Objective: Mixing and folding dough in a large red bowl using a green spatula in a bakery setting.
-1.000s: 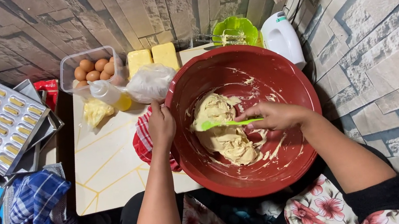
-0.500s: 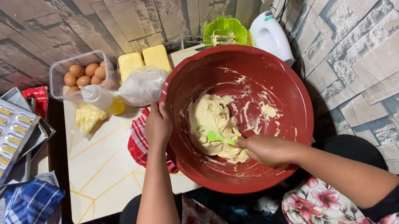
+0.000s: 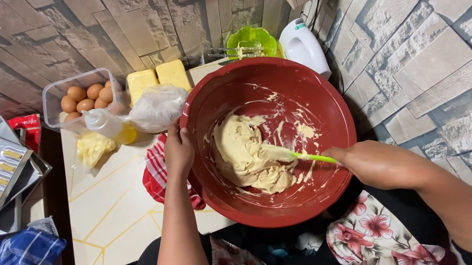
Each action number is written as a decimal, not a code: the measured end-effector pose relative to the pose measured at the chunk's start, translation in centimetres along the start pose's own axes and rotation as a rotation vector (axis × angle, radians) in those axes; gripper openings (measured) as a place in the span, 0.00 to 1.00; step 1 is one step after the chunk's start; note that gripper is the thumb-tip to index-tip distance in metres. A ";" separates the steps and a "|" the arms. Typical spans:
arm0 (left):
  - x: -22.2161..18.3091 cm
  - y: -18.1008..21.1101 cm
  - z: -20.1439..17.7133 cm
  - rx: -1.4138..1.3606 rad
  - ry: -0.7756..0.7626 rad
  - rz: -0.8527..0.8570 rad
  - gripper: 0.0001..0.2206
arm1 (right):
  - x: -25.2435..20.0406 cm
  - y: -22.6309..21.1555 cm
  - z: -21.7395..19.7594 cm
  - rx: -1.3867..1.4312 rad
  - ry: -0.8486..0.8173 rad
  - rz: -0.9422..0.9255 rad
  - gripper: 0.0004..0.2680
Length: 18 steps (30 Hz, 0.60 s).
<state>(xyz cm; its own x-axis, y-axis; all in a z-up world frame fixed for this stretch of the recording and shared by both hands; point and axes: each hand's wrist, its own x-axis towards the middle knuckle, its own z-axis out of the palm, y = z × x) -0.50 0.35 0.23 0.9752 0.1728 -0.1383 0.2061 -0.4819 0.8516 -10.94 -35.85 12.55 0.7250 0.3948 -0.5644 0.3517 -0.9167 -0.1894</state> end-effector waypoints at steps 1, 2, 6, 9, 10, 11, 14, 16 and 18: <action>0.8 -1.5 0.7 -0.001 0.002 -0.001 0.21 | 0.3 0.0 0.1 -0.002 -0.001 -0.002 0.12; 1.5 -2.9 1.4 -0.178 0.054 -0.047 0.20 | 0.6 -0.1 0.1 0.053 0.060 0.056 0.14; 0.2 -3.0 2.8 -0.518 0.147 -0.133 0.20 | 2.9 1.4 3.4 0.216 0.266 0.217 0.19; -1.2 -5.5 5.1 -0.504 0.214 -0.077 0.18 | 4.3 3.0 6.3 0.363 0.344 0.254 0.20; -2.4 -4.7 4.6 -0.503 0.214 -0.075 0.18 | 4.4 2.8 6.7 0.364 0.346 0.254 0.20; -3.7 -3.9 4.3 -0.405 0.188 -0.080 0.17 | 4.5 2.7 7.0 0.423 0.379 0.263 0.21; -5.5 -2.9 0.7 -0.082 -0.067 -0.153 0.19 | 3.6 1.0 6.4 0.518 0.394 0.263 0.22; -5.8 -2.2 -2.0 0.149 -0.299 -0.218 0.22 | 3.4 0.9 6.9 0.558 0.379 0.260 0.22; -6.0 -1.2 -4.3 -0.024 -0.570 -0.331 0.20 | 3.8 2.0 8.9 0.472 0.289 0.245 0.21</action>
<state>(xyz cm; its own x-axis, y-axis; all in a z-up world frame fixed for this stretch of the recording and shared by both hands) -6.97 3.61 2.20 0.7517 -0.1767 -0.6354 0.5070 -0.4614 0.7281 -12.72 -36.72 2.85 0.9066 0.1089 -0.4077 -0.0984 -0.8850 -0.4551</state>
